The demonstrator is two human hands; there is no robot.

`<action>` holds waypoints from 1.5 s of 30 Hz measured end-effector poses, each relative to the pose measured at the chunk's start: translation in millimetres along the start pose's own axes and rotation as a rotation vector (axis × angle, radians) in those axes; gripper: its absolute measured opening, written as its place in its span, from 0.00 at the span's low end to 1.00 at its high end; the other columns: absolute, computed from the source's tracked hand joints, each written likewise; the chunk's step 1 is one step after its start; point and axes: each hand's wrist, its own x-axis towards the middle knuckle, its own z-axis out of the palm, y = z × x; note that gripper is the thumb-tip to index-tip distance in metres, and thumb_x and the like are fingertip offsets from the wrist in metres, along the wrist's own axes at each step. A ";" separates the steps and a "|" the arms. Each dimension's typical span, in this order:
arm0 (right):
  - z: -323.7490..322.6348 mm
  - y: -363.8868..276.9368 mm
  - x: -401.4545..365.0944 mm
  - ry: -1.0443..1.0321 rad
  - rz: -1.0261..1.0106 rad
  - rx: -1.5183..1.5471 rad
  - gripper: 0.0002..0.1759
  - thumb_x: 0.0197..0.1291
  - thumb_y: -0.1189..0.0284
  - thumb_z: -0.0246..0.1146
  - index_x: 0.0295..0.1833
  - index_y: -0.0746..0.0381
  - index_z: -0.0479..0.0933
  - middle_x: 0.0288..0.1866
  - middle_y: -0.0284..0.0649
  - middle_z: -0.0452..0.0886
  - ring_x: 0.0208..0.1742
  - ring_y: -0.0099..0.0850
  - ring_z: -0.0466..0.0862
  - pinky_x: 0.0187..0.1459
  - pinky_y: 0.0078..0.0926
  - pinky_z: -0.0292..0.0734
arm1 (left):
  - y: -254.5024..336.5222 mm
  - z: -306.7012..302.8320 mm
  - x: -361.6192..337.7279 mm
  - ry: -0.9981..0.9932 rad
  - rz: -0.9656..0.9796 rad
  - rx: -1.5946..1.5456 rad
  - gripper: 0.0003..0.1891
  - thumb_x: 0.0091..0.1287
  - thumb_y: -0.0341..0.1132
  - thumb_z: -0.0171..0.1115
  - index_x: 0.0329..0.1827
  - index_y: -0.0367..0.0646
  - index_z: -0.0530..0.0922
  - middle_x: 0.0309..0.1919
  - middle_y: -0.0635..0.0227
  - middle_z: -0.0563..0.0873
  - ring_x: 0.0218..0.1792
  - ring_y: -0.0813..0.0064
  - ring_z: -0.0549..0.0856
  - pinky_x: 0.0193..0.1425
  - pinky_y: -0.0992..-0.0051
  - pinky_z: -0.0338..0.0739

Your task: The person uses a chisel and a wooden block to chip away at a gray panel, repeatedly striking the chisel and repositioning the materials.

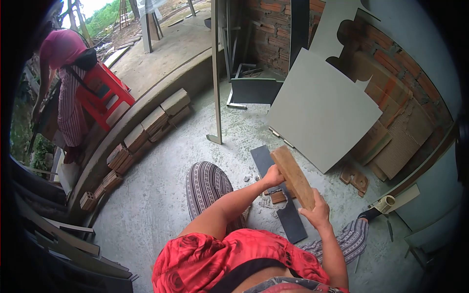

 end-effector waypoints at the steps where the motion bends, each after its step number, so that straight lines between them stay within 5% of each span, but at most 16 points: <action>1: 3.1 3.0 -2.4 0.002 -0.002 0.003 0.43 0.35 0.67 0.72 0.60 0.64 0.64 0.47 0.52 0.76 0.49 0.49 0.78 0.50 0.40 0.73 | 7.1 -3.1 -0.9 0.000 0.002 0.004 0.15 0.41 0.34 0.66 0.33 0.41 0.75 0.28 0.58 0.82 0.35 0.57 0.82 0.42 0.66 0.76; 3: 7.4 5.6 -3.3 0.077 -0.032 0.165 0.41 0.35 0.67 0.72 0.60 0.63 0.65 0.46 0.50 0.77 0.48 0.45 0.78 0.49 0.37 0.73 | 22.6 -10.2 -1.0 -0.132 -0.201 0.048 0.16 0.41 0.33 0.66 0.34 0.41 0.75 0.29 0.58 0.82 0.37 0.57 0.82 0.43 0.67 0.76; 7: -8.1 -22.4 -0.7 0.250 -0.203 0.495 0.40 0.38 0.67 0.71 0.59 0.67 0.64 0.46 0.47 0.76 0.47 0.37 0.78 0.49 0.31 0.72 | 33.1 -11.9 -3.7 -0.162 -0.097 0.125 0.16 0.40 0.33 0.65 0.34 0.42 0.73 0.28 0.60 0.81 0.34 0.57 0.81 0.41 0.65 0.75; 12: -2.1 -5.9 1.1 0.354 -0.294 0.411 0.42 0.37 0.69 0.72 0.61 0.67 0.62 0.48 0.47 0.76 0.47 0.37 0.79 0.50 0.31 0.72 | 37.8 -9.1 -5.5 -0.150 -0.117 0.138 0.15 0.40 0.32 0.65 0.33 0.42 0.72 0.27 0.61 0.80 0.33 0.59 0.81 0.40 0.65 0.74; 14: 3.9 5.1 1.2 0.105 -0.111 0.049 0.41 0.35 0.69 0.72 0.60 0.65 0.64 0.50 0.46 0.77 0.49 0.37 0.79 0.50 0.30 0.72 | 18.4 -3.9 -6.4 -0.095 -0.037 0.068 0.15 0.41 0.32 0.64 0.33 0.43 0.73 0.27 0.61 0.80 0.32 0.60 0.80 0.40 0.66 0.74; 15: 17.8 27.4 0.1 0.014 0.032 0.141 0.39 0.34 0.71 0.71 0.58 0.63 0.66 0.49 0.43 0.77 0.48 0.35 0.78 0.50 0.29 0.72 | 14.7 -3.8 -8.2 -0.098 -0.044 0.071 0.15 0.41 0.32 0.64 0.33 0.43 0.73 0.27 0.61 0.80 0.32 0.60 0.80 0.40 0.66 0.74; 19: 12.4 16.2 2.0 0.189 0.044 0.611 0.36 0.36 0.75 0.67 0.57 0.66 0.66 0.45 0.41 0.77 0.46 0.32 0.77 0.49 0.28 0.72 | 48.8 -15.0 -7.9 -0.136 -0.104 0.078 0.15 0.41 0.31 0.64 0.34 0.43 0.73 0.28 0.60 0.80 0.33 0.59 0.80 0.40 0.66 0.75; 22: 11.7 30.4 10.2 0.272 0.116 0.637 0.37 0.36 0.75 0.66 0.58 0.68 0.65 0.44 0.41 0.77 0.46 0.31 0.77 0.49 0.27 0.72 | 48.1 -16.8 -4.7 -0.168 -0.136 0.130 0.15 0.41 0.32 0.63 0.34 0.43 0.73 0.28 0.60 0.80 0.33 0.58 0.80 0.40 0.66 0.75; 24: 21.8 57.5 17.9 0.301 0.126 0.580 0.37 0.35 0.74 0.68 0.58 0.65 0.66 0.43 0.43 0.78 0.45 0.36 0.78 0.48 0.31 0.73 | 45.5 -13.2 -6.9 -0.177 -0.127 0.150 0.15 0.40 0.32 0.63 0.33 0.43 0.72 0.28 0.60 0.80 0.33 0.57 0.80 0.40 0.66 0.75; 27: 43.5 88.4 26.0 0.144 0.425 0.038 0.36 0.30 0.69 0.73 0.51 0.59 0.69 0.45 0.49 0.80 0.49 0.45 0.79 0.49 0.37 0.73 | 44.2 -10.9 -8.6 -0.180 -0.077 0.193 0.15 0.40 0.33 0.63 0.32 0.43 0.72 0.27 0.60 0.80 0.32 0.56 0.79 0.40 0.65 0.74; 34: 104.6 174.7 4.4 -0.023 0.756 -0.169 0.39 0.30 0.65 0.76 0.53 0.58 0.67 0.48 0.50 0.79 0.52 0.47 0.78 0.53 0.40 0.71 | 42.3 -12.4 -11.4 -0.226 -0.078 0.202 0.14 0.40 0.33 0.64 0.30 0.42 0.72 0.26 0.58 0.80 0.34 0.54 0.80 0.40 0.64 0.74; 39: 113.5 198.0 5.4 -0.086 0.854 -0.401 0.40 0.40 0.62 0.71 0.60 0.58 0.62 0.60 0.50 0.67 0.62 0.50 0.67 0.58 0.49 0.66 | 49.6 -13.9 -14.6 -0.208 -0.115 0.174 0.14 0.40 0.34 0.64 0.31 0.43 0.73 0.28 0.58 0.80 0.35 0.54 0.80 0.41 0.64 0.74; 43: 124.7 163.1 13.1 0.050 0.622 -0.481 0.45 0.43 0.61 0.71 0.66 0.58 0.57 0.62 0.49 0.63 0.64 0.49 0.62 0.61 0.48 0.61 | 48.8 -16.0 -8.4 -0.188 -0.101 0.201 0.14 0.40 0.34 0.64 0.31 0.44 0.73 0.28 0.59 0.80 0.35 0.54 0.80 0.41 0.65 0.75; 45: 141.0 145.5 16.2 0.117 0.205 -0.369 0.48 0.44 0.58 0.70 0.69 0.56 0.53 0.62 0.50 0.61 0.64 0.48 0.61 0.62 0.48 0.59 | 46.4 -16.2 -7.0 -0.198 -0.101 0.204 0.15 0.40 0.34 0.64 0.32 0.44 0.73 0.28 0.59 0.80 0.34 0.55 0.80 0.40 0.65 0.75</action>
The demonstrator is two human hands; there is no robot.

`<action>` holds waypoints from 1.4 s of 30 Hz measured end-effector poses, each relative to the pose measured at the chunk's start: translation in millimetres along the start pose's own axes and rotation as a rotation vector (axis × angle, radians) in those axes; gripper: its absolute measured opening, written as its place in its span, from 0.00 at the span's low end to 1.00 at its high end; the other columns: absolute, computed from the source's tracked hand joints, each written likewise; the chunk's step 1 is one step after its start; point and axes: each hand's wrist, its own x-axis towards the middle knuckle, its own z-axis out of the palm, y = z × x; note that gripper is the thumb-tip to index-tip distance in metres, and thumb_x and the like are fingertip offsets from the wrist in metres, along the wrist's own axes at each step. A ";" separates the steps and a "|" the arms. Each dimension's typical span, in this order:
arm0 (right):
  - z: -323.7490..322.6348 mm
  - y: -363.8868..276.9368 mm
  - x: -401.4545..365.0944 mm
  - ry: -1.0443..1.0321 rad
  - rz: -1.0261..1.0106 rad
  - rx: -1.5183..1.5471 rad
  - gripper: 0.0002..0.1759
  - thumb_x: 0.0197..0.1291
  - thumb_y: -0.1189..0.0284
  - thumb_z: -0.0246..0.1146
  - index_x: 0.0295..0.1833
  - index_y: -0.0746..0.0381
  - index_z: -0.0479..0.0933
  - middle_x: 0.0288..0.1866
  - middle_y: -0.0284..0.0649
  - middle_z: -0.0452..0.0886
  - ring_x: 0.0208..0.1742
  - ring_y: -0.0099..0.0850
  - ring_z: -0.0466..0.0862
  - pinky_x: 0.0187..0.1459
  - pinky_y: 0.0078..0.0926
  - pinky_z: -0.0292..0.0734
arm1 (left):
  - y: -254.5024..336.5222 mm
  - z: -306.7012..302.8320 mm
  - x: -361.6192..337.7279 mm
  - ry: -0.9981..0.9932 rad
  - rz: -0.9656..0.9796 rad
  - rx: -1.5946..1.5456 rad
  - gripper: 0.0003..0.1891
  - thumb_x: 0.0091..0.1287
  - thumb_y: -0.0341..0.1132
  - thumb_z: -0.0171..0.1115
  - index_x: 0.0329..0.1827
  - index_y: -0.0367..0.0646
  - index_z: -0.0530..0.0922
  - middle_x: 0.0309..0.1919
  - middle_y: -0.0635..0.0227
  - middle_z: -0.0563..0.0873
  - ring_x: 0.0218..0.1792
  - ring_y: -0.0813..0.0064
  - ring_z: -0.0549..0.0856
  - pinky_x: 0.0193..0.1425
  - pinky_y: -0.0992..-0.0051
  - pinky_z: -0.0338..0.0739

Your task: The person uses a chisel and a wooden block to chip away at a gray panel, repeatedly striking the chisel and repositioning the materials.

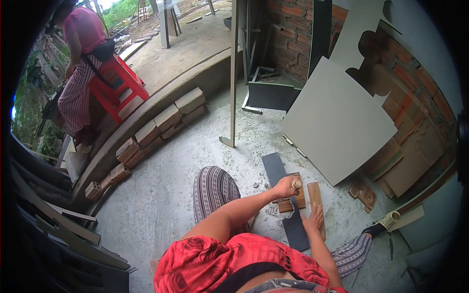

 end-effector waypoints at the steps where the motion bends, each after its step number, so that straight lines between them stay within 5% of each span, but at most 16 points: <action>1: 2.5 -12.8 -3.3 -0.104 -0.034 0.030 0.50 0.44 0.55 0.69 0.70 0.56 0.51 0.64 0.51 0.59 0.65 0.49 0.61 0.62 0.48 0.59 | -0.4 0.5 2.0 -0.007 0.003 0.002 0.15 0.40 0.34 0.64 0.32 0.43 0.73 0.28 0.59 0.80 0.34 0.55 0.80 0.40 0.65 0.74; 5: 16.6 -47.7 -27.9 -0.461 0.009 -0.050 0.60 0.39 0.49 0.71 0.72 0.54 0.43 0.68 0.56 0.53 0.66 0.52 0.59 0.63 0.49 0.57 | -4.2 4.1 3.3 0.011 0.019 -0.001 0.15 0.40 0.34 0.64 0.31 0.43 0.73 0.27 0.59 0.79 0.33 0.56 0.80 0.40 0.65 0.74; 7: 25.4 -44.8 -32.6 -0.462 -0.016 -0.128 0.63 0.36 0.47 0.72 0.73 0.53 0.40 0.69 0.57 0.52 0.66 0.52 0.59 0.63 0.49 0.57 | -7.5 5.4 3.2 -0.012 0.023 -0.007 0.15 0.42 0.34 0.67 0.31 0.42 0.72 0.26 0.64 0.79 0.30 0.65 0.79 0.39 0.68 0.73; 11: 15.7 -50.3 -33.2 -0.579 0.046 -0.237 0.69 0.32 0.47 0.74 0.74 0.49 0.34 0.69 0.57 0.49 0.66 0.52 0.59 0.60 0.53 0.60 | -15.0 6.0 4.3 -0.010 0.013 -0.026 0.15 0.42 0.33 0.69 0.31 0.41 0.73 0.25 0.66 0.79 0.29 0.69 0.78 0.38 0.70 0.73; 15: 9.9 -54.1 -31.3 -0.583 0.042 -0.291 0.70 0.30 0.49 0.75 0.74 0.48 0.34 0.66 0.55 0.52 0.64 0.51 0.60 0.58 0.53 0.63 | 14.0 -14.3 3.8 0.072 -0.050 0.019 0.14 0.44 0.32 0.70 0.31 0.42 0.74 0.24 0.69 0.79 0.28 0.73 0.79 0.35 0.72 0.73; 17: 17.9 -44.4 -30.0 -0.576 0.040 -0.287 0.70 0.29 0.53 0.76 0.74 0.47 0.34 0.63 0.53 0.55 0.62 0.50 0.62 0.57 0.52 0.64 | 53.3 -45.3 -1.3 0.059 -0.076 -0.223 0.12 0.48 0.29 0.70 0.31 0.42 0.75 0.24 0.72 0.79 0.26 0.79 0.79 0.32 0.76 0.73; 21: -1.8 -43.8 -22.0 -0.585 0.039 -0.239 0.72 0.26 0.56 0.78 0.73 0.47 0.35 0.60 0.53 0.58 0.61 0.52 0.63 0.58 0.50 0.65 | 98.1 -116.6 -16.8 0.078 0.142 -0.357 0.10 0.50 0.26 0.69 0.32 0.41 0.75 0.26 0.73 0.80 0.27 0.83 0.80 0.31 0.81 0.74; 23: -22.0 -52.6 -18.2 -0.599 0.052 -0.205 0.71 0.25 0.57 0.78 0.73 0.48 0.38 0.60 0.53 0.59 0.61 0.53 0.64 0.58 0.47 0.66 | 105.1 -154.4 -24.6 0.095 0.078 -0.381 0.11 0.50 0.26 0.70 0.34 0.42 0.76 0.27 0.73 0.80 0.29 0.82 0.80 0.32 0.81 0.75; 27: -23.3 -41.1 -12.3 -0.522 0.071 -0.036 0.66 0.27 0.62 0.77 0.73 0.50 0.43 0.59 0.53 0.63 0.57 0.48 0.70 0.57 0.39 0.69 | 56.0 -191.3 -28.2 0.456 -0.097 -0.516 0.10 0.50 0.30 0.69 0.33 0.45 0.75 0.30 0.71 0.80 0.31 0.76 0.80 0.34 0.72 0.78; 29: -28.0 -38.7 -7.7 -0.576 0.010 0.673 0.60 0.28 0.68 0.75 0.71 0.54 0.50 0.53 0.52 0.71 0.43 0.42 0.79 0.50 0.32 0.74 | 42.3 -201.3 -30.9 0.696 -0.321 -0.707 0.11 0.52 0.32 0.68 0.35 0.47 0.74 0.33 0.68 0.79 0.36 0.71 0.79 0.35 0.62 0.78; 30: -63.5 -51.9 -11.8 -0.719 0.304 0.979 0.54 0.32 0.67 0.72 0.69 0.61 0.55 0.49 0.54 0.77 0.48 0.39 0.80 0.54 0.38 0.72 | 37.0 -208.9 -33.2 0.686 -0.337 -0.757 0.12 0.53 0.32 0.66 0.38 0.48 0.73 0.35 0.66 0.78 0.38 0.68 0.78 0.36 0.55 0.77; 33: -39.3 -24.6 -4.4 -1.017 0.428 1.696 0.39 0.49 0.57 0.59 0.64 0.67 0.63 0.48 0.53 0.78 0.47 0.41 0.81 0.44 0.39 0.78 | 32.7 -217.4 -36.3 0.701 -0.252 -0.917 0.12 0.54 0.32 0.64 0.40 0.48 0.72 0.37 0.64 0.78 0.40 0.66 0.80 0.37 0.55 0.79; 37: -73.5 -49.7 -5.2 -1.048 0.529 1.912 0.39 0.54 0.49 0.55 0.62 0.68 0.64 0.48 0.54 0.77 0.47 0.44 0.81 0.44 0.44 0.78 | 29.3 -217.7 -38.3 0.649 -0.301 -0.897 0.12 0.55 0.32 0.64 0.41 0.48 0.73 0.37 0.65 0.79 0.40 0.66 0.81 0.38 0.54 0.79; 42: -50.4 -42.8 -10.8 -1.066 0.424 2.011 0.44 0.57 0.39 0.49 0.63 0.66 0.63 0.53 0.58 0.74 0.49 0.48 0.79 0.45 0.49 0.77 | 27.5 -211.1 -26.5 0.658 -0.294 -0.755 0.13 0.53 0.33 0.65 0.41 0.48 0.73 0.32 0.67 0.79 0.35 0.68 0.81 0.36 0.55 0.79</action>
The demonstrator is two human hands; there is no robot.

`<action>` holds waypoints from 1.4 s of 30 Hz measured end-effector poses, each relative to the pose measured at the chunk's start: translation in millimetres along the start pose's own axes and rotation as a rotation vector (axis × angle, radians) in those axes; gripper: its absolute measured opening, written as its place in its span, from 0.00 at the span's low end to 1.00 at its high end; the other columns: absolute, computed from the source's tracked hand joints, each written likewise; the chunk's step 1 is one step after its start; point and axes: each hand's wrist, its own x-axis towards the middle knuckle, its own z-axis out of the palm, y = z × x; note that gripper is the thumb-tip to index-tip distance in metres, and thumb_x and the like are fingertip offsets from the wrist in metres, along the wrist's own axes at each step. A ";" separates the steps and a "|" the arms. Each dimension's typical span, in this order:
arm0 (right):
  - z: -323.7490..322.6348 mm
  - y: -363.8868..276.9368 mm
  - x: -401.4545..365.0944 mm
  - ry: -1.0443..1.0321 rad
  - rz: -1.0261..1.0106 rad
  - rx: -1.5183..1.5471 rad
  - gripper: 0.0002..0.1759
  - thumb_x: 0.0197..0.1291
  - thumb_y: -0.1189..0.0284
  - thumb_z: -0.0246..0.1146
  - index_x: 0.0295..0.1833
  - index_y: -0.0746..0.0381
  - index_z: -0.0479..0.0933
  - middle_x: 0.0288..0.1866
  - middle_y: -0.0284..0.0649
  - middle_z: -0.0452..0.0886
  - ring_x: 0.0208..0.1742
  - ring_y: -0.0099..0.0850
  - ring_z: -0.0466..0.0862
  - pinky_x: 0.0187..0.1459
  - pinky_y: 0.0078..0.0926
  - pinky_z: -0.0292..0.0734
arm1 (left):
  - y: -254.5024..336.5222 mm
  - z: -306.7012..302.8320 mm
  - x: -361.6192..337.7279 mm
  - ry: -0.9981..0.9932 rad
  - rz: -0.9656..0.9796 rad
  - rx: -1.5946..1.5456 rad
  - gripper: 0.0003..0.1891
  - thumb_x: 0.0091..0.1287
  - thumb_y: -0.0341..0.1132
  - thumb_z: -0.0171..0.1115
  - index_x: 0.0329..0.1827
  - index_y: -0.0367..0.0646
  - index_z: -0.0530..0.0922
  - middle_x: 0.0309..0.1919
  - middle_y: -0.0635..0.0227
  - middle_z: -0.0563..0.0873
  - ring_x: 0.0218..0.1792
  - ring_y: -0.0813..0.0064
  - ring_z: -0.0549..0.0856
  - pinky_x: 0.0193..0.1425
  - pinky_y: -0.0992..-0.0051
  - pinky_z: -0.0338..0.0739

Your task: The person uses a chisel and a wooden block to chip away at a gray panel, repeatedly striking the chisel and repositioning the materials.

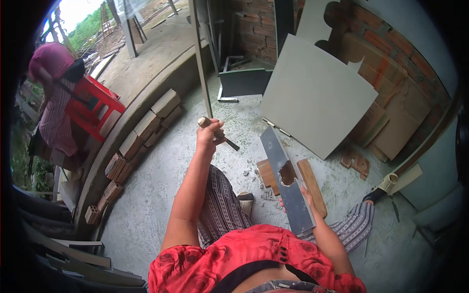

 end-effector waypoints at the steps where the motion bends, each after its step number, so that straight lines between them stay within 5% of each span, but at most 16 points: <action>1: 2.1 -0.9 2.6 -0.016 0.010 0.008 0.43 0.57 0.40 0.49 0.64 0.66 0.63 0.52 0.58 0.74 0.49 0.48 0.79 0.45 0.50 0.77 | 0.2 1.6 1.0 -0.022 -0.018 0.015 0.14 0.51 0.33 0.67 0.40 0.49 0.73 0.30 0.69 0.78 0.34 0.72 0.80 0.34 0.60 0.80; 5: 11.0 -2.3 1.8 -0.185 -0.052 0.205 0.41 0.58 0.43 0.50 0.65 0.67 0.62 0.52 0.62 0.73 0.50 0.52 0.78 0.46 0.52 0.76 | -1.7 8.4 -1.8 -0.058 0.007 0.082 0.14 0.52 0.32 0.66 0.41 0.47 0.74 0.35 0.67 0.78 0.37 0.70 0.79 0.35 0.59 0.80; 12: -3.8 -0.4 3.8 -0.184 -0.033 0.269 0.41 0.58 0.45 0.51 0.65 0.68 0.61 0.52 0.63 0.73 0.49 0.53 0.79 0.43 0.51 0.77 | -4.5 14.5 2.1 -0.079 0.003 0.135 0.13 0.54 0.31 0.65 0.41 0.46 0.74 0.35 0.66 0.78 0.39 0.69 0.80 0.37 0.57 0.80; 17: -5.5 -0.8 3.0 -0.076 -0.027 0.196 0.38 0.58 0.47 0.52 0.63 0.67 0.64 0.49 0.59 0.76 0.45 0.50 0.81 0.40 0.48 0.80 | -3.3 20.6 -0.1 -0.092 0.022 0.203 0.12 0.55 0.31 0.64 0.41 0.46 0.73 0.34 0.67 0.79 0.37 0.70 0.81 0.36 0.59 0.81; 20: -3.6 -1.3 0.9 -0.019 -0.037 0.110 0.36 0.58 0.47 0.52 0.61 0.67 0.66 0.47 0.56 0.77 0.43 0.47 0.82 0.38 0.45 0.81 | -3.5 26.1 -2.7 -0.090 0.071 0.212 0.11 0.51 0.32 0.68 0.36 0.46 0.75 0.28 0.71 0.78 0.31 0.75 0.80 0.26 0.69 0.78; 27: -29.6 7.5 8.7 0.150 0.036 -0.115 0.37 0.54 0.48 0.58 0.61 0.66 0.67 0.45 0.51 0.78 0.44 0.41 0.82 0.41 0.39 0.80 | -3.8 29.5 -3.7 -0.085 0.066 0.223 0.11 0.51 0.31 0.68 0.36 0.47 0.75 0.28 0.71 0.78 0.30 0.76 0.79 0.26 0.69 0.78; 29: -22.1 17.4 12.6 0.500 -0.254 -0.834 0.42 0.45 0.51 0.67 0.61 0.66 0.66 0.46 0.49 0.78 0.47 0.41 0.81 0.46 0.37 0.77 | -3.4 30.9 -5.2 -0.093 0.074 0.232 0.11 0.51 0.31 0.68 0.36 0.47 0.75 0.28 0.71 0.78 0.29 0.76 0.79 0.26 0.69 0.78; 30: -19.3 21.5 10.2 0.601 -0.182 -0.902 0.52 0.34 0.54 0.74 0.66 0.63 0.60 0.51 0.49 0.74 0.54 0.42 0.76 0.54 0.39 0.71 | -4.0 31.3 -5.3 -0.095 0.074 0.234 0.11 0.51 0.31 0.68 0.36 0.47 0.75 0.28 0.71 0.78 0.29 0.76 0.79 0.26 0.69 0.78; 31: -16.8 25.9 10.2 0.602 -0.183 -0.899 0.52 0.34 0.54 0.74 0.66 0.63 0.60 0.51 0.49 0.74 0.54 0.42 0.76 0.54 0.39 0.71 | -4.8 31.6 -5.0 -0.095 0.076 0.241 0.11 0.51 0.31 0.68 0.36 0.46 0.75 0.28 0.71 0.78 0.29 0.76 0.79 0.27 0.69 0.78; 33: -12.7 31.9 10.1 0.799 -0.130 -1.800 0.57 0.32 0.55 0.75 0.70 0.57 0.54 0.54 0.50 0.69 0.55 0.46 0.72 0.55 0.39 0.69 | -7.6 32.4 -4.0 -0.095 0.080 0.247 0.12 0.51 0.31 0.68 0.36 0.46 0.75 0.28 0.71 0.78 0.29 0.76 0.79 0.27 0.69 0.78; 42: -21.1 36.0 29.4 0.879 0.179 -2.146 0.63 0.33 0.52 0.75 0.72 0.54 0.43 0.62 0.51 0.58 0.59 0.49 0.65 0.56 0.49 0.64 | -38.3 39.1 6.4 -0.203 0.059 0.276 0.11 0.50 0.29 0.67 0.35 0.46 0.75 0.26 0.73 0.79 0.26 0.78 0.78 0.27 0.67 0.78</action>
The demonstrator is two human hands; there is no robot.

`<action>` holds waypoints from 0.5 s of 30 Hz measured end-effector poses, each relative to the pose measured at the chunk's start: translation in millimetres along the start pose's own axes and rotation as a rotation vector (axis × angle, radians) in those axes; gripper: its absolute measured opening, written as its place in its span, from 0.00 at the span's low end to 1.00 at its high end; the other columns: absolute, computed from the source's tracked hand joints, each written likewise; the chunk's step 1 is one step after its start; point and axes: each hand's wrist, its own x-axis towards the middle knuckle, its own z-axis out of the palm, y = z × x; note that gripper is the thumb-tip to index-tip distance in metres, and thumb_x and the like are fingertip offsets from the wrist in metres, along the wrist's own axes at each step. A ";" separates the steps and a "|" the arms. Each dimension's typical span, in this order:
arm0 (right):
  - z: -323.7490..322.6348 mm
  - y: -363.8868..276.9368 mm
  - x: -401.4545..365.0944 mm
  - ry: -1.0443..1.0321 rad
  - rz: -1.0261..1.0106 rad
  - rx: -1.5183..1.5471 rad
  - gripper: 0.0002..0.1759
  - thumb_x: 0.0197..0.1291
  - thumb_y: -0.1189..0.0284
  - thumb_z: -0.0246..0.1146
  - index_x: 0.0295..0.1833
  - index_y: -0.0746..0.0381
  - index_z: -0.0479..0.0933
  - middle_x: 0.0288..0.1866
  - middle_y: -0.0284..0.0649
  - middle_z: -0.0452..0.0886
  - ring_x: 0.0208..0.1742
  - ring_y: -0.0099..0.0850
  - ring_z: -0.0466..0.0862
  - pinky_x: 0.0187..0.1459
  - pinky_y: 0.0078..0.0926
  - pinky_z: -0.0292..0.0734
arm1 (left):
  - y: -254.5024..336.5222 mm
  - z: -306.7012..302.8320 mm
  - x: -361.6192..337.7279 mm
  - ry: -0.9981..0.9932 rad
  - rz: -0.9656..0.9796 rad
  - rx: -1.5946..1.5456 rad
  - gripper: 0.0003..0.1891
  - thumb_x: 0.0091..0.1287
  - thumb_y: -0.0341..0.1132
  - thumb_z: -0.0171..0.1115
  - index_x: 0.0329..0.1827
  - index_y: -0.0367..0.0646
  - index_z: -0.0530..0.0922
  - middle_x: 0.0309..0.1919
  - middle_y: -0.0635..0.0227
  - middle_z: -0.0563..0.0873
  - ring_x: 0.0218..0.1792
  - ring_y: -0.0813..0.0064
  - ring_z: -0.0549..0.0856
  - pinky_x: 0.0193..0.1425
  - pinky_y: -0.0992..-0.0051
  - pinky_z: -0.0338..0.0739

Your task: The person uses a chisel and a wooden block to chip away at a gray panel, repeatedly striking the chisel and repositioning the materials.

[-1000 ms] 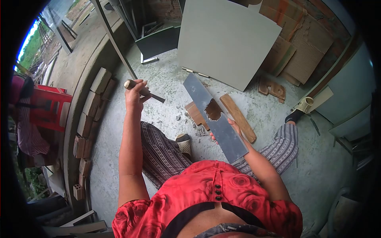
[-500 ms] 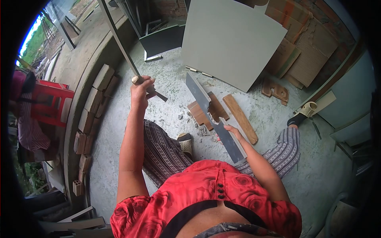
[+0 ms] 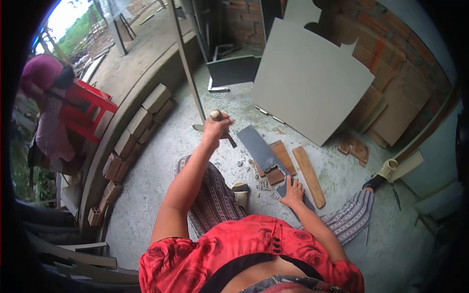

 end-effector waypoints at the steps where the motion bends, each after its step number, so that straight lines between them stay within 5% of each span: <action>1: 3.2 -2.5 3.0 -0.006 0.016 -0.009 0.64 0.33 0.51 0.75 0.72 0.54 0.42 0.65 0.52 0.55 0.61 0.50 0.64 0.57 0.50 0.63 | -3.5 6.4 -0.2 -0.007 0.006 -0.019 0.11 0.50 0.28 0.68 0.35 0.45 0.75 0.25 0.73 0.78 0.26 0.79 0.78 0.28 0.71 0.77; 2: 7.2 -6.0 5.4 0.038 0.028 -0.011 0.67 0.30 0.53 0.77 0.72 0.57 0.41 0.59 0.49 0.57 0.58 0.49 0.64 0.55 0.49 0.65 | -10.0 16.8 -3.2 0.028 0.102 0.028 0.11 0.49 0.26 0.68 0.34 0.45 0.76 0.26 0.73 0.78 0.26 0.80 0.77 0.28 0.76 0.74; 8: 9.3 -3.5 15.4 0.006 0.031 0.029 0.69 0.30 0.51 0.77 0.72 0.57 0.38 0.66 0.53 0.52 0.63 0.52 0.61 0.57 0.53 0.66 | -52.6 73.7 -28.9 -0.033 -0.037 0.003 0.12 0.51 0.32 0.73 0.32 0.43 0.76 0.26 0.74 0.80 0.25 0.84 0.77 0.28 0.80 0.72; 11: -1.9 -1.9 19.6 -0.049 0.017 0.042 0.63 0.33 0.52 0.75 0.71 0.58 0.45 0.65 0.52 0.56 0.63 0.52 0.62 0.59 0.49 0.65 | -83.3 91.0 -40.2 -0.111 -0.016 0.165 0.17 0.50 0.36 0.74 0.37 0.39 0.76 0.32 0.70 0.82 0.36 0.79 0.80 0.41 0.77 0.75; 14: -17.0 18.7 35.2 -0.053 0.002 0.271 0.52 0.39 0.54 0.73 0.68 0.61 0.55 0.63 0.50 0.61 0.63 0.50 0.64 0.60 0.45 0.65 | -101.0 100.0 -40.8 -0.098 0.103 0.209 0.15 0.49 0.36 0.72 0.33 0.41 0.75 0.26 0.70 0.80 0.30 0.78 0.78 0.39 0.73 0.74; 15: -17.6 29.0 39.4 0.099 0.062 0.306 0.49 0.42 0.55 0.71 0.68 0.60 0.57 0.63 0.50 0.62 0.64 0.49 0.64 0.61 0.44 0.64 | -107.2 101.8 -39.0 -0.174 0.156 0.248 0.15 0.49 0.36 0.72 0.33 0.42 0.75 0.27 0.69 0.81 0.31 0.75 0.78 0.40 0.72 0.74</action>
